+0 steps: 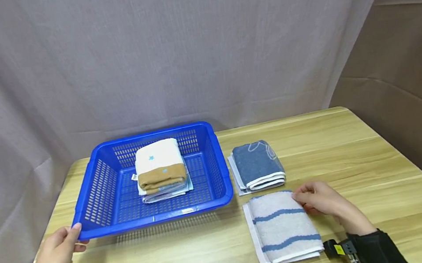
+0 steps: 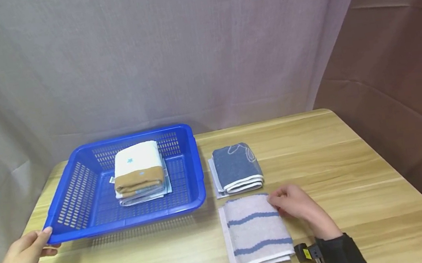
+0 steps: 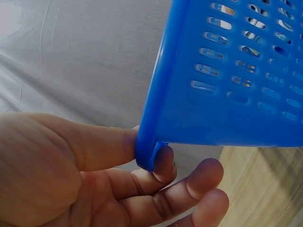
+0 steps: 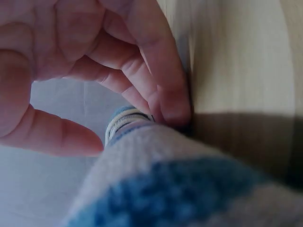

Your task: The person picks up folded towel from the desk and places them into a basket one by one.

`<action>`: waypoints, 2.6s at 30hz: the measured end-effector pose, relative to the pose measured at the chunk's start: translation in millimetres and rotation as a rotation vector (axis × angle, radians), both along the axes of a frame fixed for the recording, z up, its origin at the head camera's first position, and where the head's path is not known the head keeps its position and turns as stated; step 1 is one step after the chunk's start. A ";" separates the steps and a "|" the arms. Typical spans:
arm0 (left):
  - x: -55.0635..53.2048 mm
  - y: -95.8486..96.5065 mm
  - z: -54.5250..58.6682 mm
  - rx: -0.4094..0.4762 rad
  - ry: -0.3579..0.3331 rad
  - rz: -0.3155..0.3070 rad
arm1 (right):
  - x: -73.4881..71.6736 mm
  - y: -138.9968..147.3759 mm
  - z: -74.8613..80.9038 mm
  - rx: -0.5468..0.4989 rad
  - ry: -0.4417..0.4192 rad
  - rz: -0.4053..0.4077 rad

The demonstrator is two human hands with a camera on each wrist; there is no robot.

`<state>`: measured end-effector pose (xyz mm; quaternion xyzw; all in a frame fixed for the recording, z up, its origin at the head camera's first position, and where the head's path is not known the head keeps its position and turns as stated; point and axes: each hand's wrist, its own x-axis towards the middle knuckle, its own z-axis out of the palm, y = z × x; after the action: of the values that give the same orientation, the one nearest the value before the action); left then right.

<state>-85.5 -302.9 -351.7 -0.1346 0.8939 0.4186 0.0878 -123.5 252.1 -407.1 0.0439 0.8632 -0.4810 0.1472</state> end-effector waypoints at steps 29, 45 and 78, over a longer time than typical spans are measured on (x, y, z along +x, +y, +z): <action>0.8 3.8 0.8 0.009 0.019 0.003 | 6.1 -6.4 -5.7 -0.214 -0.090 0.104; -0.2 4.8 1.4 -0.034 0.043 0.015 | 14.5 -10.0 -16.6 -0.780 -0.296 0.242; 0.8 4.0 -1.6 -0.042 0.057 0.016 | 26.6 -20.6 -28.3 -0.995 -0.466 0.197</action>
<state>-84.7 -298.9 -353.4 -0.1315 0.9035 0.4041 0.0563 -96.9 231.5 -435.4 -0.0064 0.4765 -0.7921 0.3813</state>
